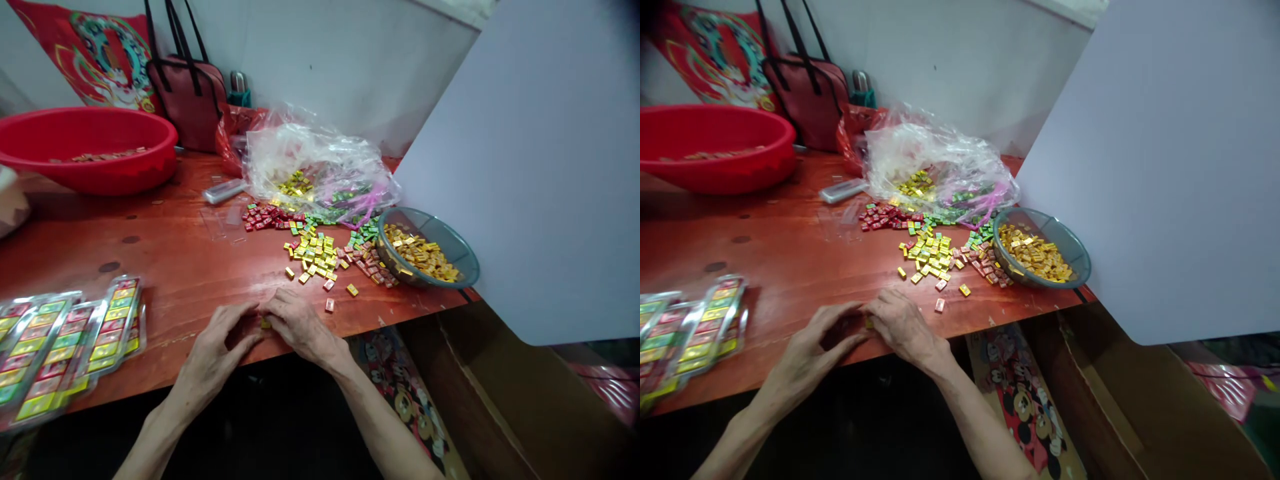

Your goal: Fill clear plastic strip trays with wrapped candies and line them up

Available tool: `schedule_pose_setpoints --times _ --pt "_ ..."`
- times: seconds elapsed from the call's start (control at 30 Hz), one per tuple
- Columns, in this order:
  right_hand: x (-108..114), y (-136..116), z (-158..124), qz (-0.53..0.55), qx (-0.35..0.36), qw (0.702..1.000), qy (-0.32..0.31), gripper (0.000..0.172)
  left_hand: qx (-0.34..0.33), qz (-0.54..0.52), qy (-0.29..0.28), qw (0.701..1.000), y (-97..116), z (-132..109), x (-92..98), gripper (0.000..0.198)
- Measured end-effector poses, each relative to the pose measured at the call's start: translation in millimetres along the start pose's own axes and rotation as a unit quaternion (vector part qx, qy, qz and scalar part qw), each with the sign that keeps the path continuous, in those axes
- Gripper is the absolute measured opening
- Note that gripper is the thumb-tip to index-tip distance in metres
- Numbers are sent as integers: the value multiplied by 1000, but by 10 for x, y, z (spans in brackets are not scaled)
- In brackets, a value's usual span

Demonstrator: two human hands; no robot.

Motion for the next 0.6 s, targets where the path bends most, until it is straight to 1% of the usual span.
schedule_pose_setpoints --times 0.07,0.17,0.23,0.3,0.37,0.43,0.6 --pt "54 33 -2 33 -20 999 1 16 -11 -2 -10 1000 22 7 -25 42" --pt "182 93 -19 73 -59 995 24 13 -18 -15 -30 999 58 -3 -54 46" --pt "250 113 -40 89 -69 993 34 12 -8 -20 -36 999 65 -11 -67 45" --pt "276 110 -62 94 -66 993 30 11 7 -25 -34 999 57 -10 -81 43" --pt "254 92 -82 85 -59 994 18 12 16 -31 -31 999 49 1 -105 44" --pt "187 72 -96 58 -49 997 9 14 15 -32 -26 999 49 20 -136 47" --pt "-61 22 -111 -81 -32 996 17 13 3 -33 -6 999 67 63 -185 52"
Point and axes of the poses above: each hand's wrist, its own z-axis towards the middle knuckle, its own x-axis out of the back of the hand, y = z × x, the point moved 4 cm from there along z, towards the middle knuckle, and after that the axes turned 9 degrees about -z, right-handed, at the moved point
